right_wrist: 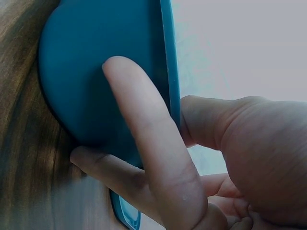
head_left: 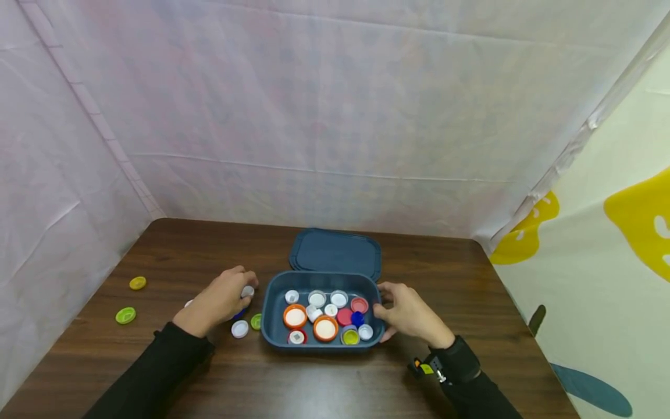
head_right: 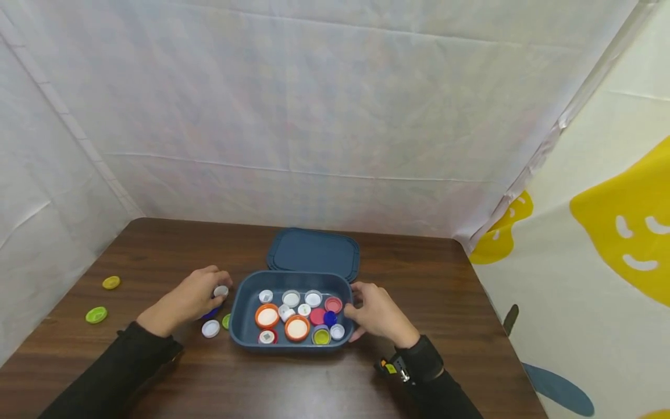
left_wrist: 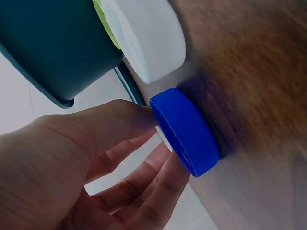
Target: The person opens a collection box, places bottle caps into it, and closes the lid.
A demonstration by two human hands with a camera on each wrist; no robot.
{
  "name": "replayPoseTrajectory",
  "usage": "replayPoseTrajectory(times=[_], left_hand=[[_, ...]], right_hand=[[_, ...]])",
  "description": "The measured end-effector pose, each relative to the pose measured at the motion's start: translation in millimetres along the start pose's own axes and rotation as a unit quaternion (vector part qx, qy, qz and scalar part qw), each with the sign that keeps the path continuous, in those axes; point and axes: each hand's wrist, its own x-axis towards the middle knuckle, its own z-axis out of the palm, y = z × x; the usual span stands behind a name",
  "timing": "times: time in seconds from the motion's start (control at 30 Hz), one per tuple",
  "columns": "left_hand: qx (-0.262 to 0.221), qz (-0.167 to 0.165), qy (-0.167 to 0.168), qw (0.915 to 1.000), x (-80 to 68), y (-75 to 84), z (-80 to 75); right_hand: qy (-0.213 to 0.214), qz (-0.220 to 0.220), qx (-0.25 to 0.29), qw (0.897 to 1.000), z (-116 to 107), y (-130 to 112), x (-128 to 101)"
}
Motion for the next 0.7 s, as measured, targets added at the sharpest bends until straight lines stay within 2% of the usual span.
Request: replayPoseTrajectory(times=[0.37,0.57,0.7], left_hand=[[-0.010,0.010,0.017,0.9998,-2.6,5.3,-5.8],[-0.019,0.022,0.051,0.9983,-5.7,10.6,-10.7],[-0.017,0.050,0.093,0.9942,-7.1,17.2,-12.7]], right_hand=[[-0.001,0.003,-0.001,1.000,0,-2,0],[-0.004,0.007,0.000,1.000,0,-3,0],[-0.005,0.006,0.003,1.000,0,-3,-1]])
